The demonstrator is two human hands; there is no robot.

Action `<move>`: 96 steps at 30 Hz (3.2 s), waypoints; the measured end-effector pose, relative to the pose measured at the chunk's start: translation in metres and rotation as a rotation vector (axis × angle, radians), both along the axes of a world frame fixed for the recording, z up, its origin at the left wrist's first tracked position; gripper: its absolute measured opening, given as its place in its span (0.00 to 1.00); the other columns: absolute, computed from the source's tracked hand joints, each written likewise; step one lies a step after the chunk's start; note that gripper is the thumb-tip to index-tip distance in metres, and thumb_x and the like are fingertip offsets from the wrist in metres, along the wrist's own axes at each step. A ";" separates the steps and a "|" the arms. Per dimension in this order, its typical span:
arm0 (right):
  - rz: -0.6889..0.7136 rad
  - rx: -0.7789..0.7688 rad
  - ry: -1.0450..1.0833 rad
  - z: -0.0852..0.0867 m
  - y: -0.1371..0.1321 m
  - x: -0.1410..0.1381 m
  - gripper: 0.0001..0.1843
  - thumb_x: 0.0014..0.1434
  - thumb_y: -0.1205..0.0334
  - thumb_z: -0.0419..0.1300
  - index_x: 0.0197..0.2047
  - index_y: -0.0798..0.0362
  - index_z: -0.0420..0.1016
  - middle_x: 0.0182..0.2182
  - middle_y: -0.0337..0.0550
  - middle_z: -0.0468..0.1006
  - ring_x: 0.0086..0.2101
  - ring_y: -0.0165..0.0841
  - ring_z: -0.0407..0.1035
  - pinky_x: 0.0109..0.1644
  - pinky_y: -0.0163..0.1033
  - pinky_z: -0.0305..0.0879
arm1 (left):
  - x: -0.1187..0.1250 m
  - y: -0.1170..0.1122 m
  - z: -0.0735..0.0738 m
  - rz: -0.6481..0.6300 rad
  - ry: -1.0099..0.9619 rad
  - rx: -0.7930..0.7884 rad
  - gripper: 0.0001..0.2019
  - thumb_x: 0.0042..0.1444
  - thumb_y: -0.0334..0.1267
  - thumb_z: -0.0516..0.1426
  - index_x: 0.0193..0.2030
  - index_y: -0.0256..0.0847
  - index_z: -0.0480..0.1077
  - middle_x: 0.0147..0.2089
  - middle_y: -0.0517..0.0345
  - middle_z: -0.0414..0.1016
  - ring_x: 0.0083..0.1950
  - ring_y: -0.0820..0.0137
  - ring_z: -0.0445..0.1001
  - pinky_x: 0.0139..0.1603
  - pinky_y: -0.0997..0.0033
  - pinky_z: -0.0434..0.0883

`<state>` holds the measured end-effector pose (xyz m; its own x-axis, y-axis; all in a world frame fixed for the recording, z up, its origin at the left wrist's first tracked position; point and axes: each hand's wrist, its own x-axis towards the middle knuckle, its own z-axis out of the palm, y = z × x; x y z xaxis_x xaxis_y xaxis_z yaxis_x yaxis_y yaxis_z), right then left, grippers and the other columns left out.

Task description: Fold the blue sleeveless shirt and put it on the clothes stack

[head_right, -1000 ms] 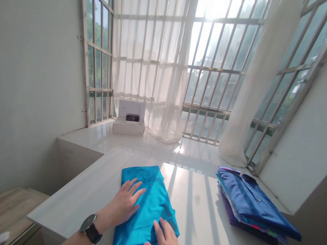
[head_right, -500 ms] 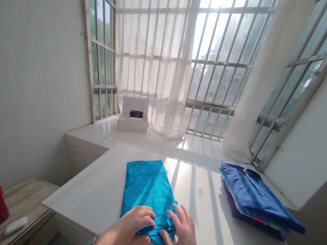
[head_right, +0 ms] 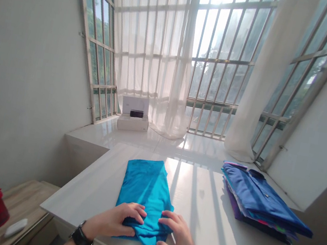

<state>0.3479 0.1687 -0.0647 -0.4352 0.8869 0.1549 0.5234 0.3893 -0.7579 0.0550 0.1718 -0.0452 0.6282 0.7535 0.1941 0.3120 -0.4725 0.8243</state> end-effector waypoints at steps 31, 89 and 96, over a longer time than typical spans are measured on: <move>-0.089 -0.025 0.202 -0.028 0.015 0.002 0.11 0.58 0.52 0.61 0.36 0.49 0.81 0.45 0.50 0.83 0.41 0.41 0.78 0.42 0.42 0.73 | 0.008 -0.009 -0.001 0.309 0.107 -0.018 0.16 0.71 0.45 0.50 0.50 0.43 0.77 0.44 0.57 0.81 0.44 0.66 0.75 0.46 0.70 0.68; -0.062 0.049 -0.075 -0.013 0.000 -0.053 0.14 0.68 0.54 0.51 0.37 0.48 0.76 0.35 0.43 0.85 0.35 0.38 0.78 0.39 0.39 0.66 | 0.068 0.009 -0.007 0.445 0.187 0.083 0.16 0.63 0.43 0.54 0.53 0.45 0.78 0.52 0.51 0.82 0.53 0.57 0.77 0.56 0.62 0.70; -0.271 0.126 -0.197 -0.023 0.003 -0.057 0.10 0.64 0.60 0.51 0.32 0.47 0.70 0.29 0.42 0.82 0.29 0.38 0.75 0.34 0.39 0.61 | 0.057 -0.028 -0.046 0.471 0.323 0.272 0.25 0.65 0.38 0.50 0.68 0.43 0.66 0.65 0.43 0.72 0.65 0.48 0.69 0.69 0.44 0.62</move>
<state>0.2904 0.1719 -0.0882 -0.2192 0.9535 0.2069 0.7518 0.3003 -0.5871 0.1123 0.1443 -0.0911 0.2998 0.9140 0.2735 0.7508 -0.4029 0.5235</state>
